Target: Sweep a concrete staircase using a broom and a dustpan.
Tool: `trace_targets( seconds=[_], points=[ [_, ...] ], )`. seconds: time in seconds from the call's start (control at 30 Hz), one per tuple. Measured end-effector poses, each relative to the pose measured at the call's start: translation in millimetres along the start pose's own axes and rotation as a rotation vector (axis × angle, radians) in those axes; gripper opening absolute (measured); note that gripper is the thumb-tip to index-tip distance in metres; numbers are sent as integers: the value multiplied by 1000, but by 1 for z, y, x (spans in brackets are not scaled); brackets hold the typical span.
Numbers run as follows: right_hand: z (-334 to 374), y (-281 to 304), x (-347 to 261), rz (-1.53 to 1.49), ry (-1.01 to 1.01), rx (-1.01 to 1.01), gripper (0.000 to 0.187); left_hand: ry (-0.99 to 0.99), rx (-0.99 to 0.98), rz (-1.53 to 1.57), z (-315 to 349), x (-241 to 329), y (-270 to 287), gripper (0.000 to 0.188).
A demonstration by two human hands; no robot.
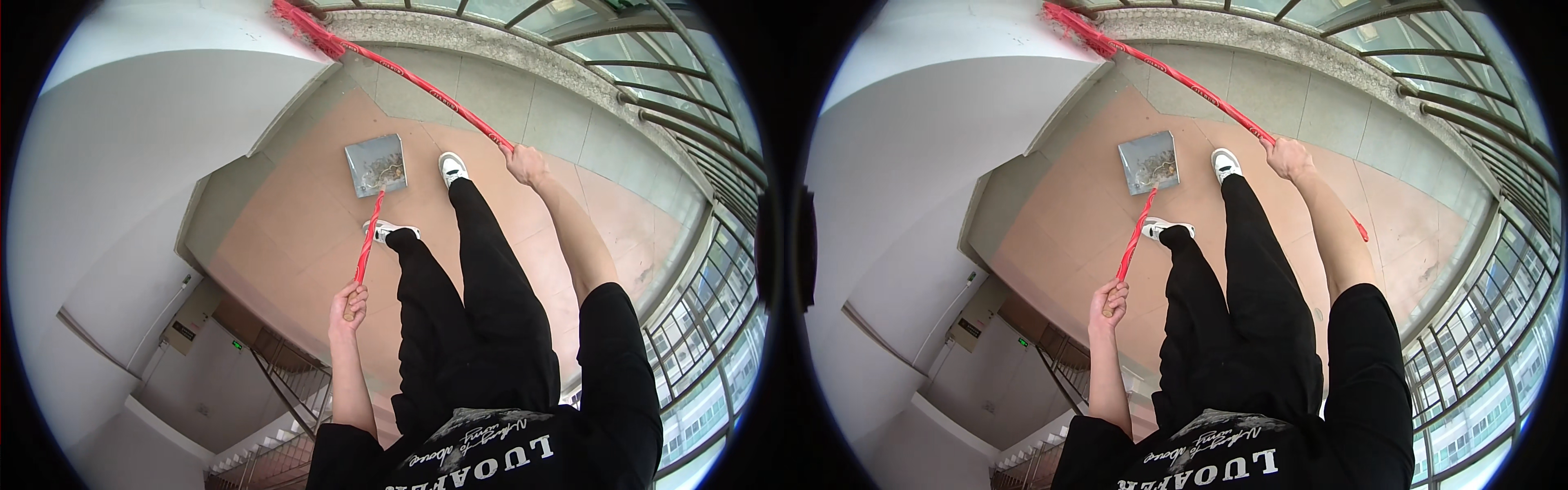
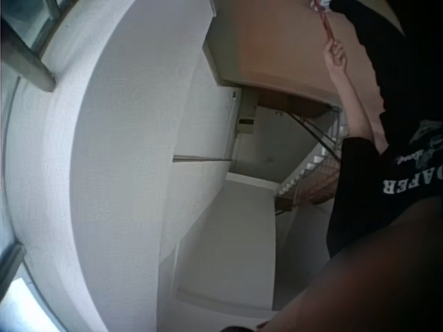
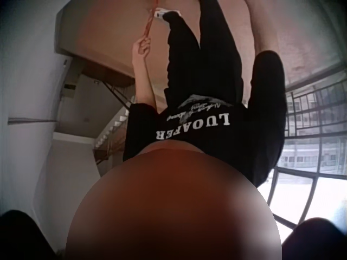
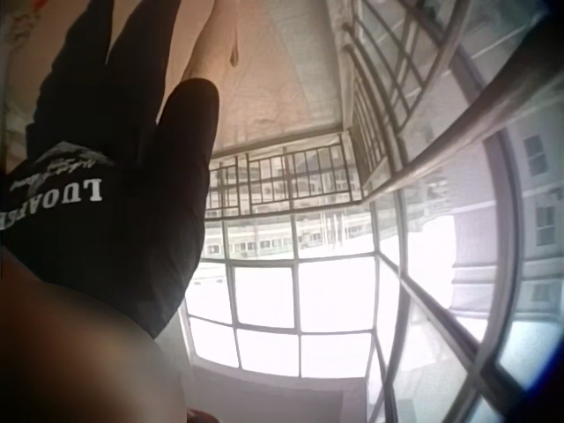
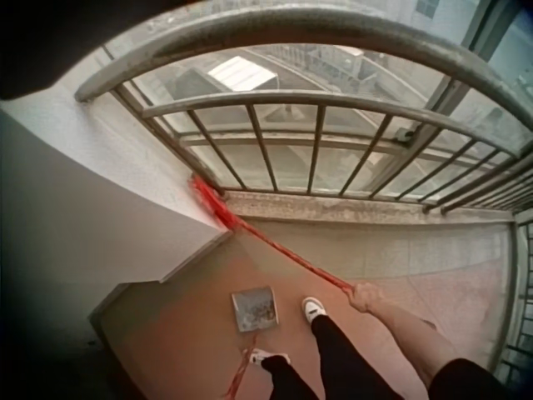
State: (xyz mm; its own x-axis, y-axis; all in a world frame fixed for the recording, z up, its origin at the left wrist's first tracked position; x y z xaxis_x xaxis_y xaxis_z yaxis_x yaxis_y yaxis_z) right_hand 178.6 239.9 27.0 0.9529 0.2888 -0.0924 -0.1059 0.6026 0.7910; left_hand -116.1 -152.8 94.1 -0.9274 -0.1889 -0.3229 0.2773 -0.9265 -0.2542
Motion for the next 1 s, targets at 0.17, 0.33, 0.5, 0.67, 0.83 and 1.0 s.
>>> trace_targets(
  seconds=[0.17, 0.33, 0.5, 0.67, 0.83, 1.0],
  points=[
    [30, -9, 14, 64, -122, -123, 60, 60, 25, 74, -8, 4, 14, 10],
    [79, -2, 42, -57, -94, -147, 61, 103, 14, 76, -24, 5, 32, 9],
    [81, 31, 11, -47, -107, -135, 61, 100, 52, 77, -13, -4, 38, 11],
    [11, -17, -18, 12, 13, -22, 59, 64, -12, 29, -11, -4, 37, 13],
    [35, -49, -38, 23, -101, -84, 59, 42, 3, 29, -1, 3, 40, 14],
    [50, -71, -17, 3, -127, -131, 61, 53, 53, 56, -7, -5, 28, 14]
  ],
)
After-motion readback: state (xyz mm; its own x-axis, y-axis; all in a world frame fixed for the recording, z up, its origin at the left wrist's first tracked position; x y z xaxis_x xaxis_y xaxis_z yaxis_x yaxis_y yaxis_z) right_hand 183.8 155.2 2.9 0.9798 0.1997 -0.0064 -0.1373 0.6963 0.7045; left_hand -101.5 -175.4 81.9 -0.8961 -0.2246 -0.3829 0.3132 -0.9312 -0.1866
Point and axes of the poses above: each hand's wrist, its own z-axis away from the middle knuckle, its own y-axis out of the back of the hand, x = y × z, the point moved 4 cm from there along -z, towards the middle knuckle, and after that the axes turned 7 degrees about z, right-handed, at the moved point
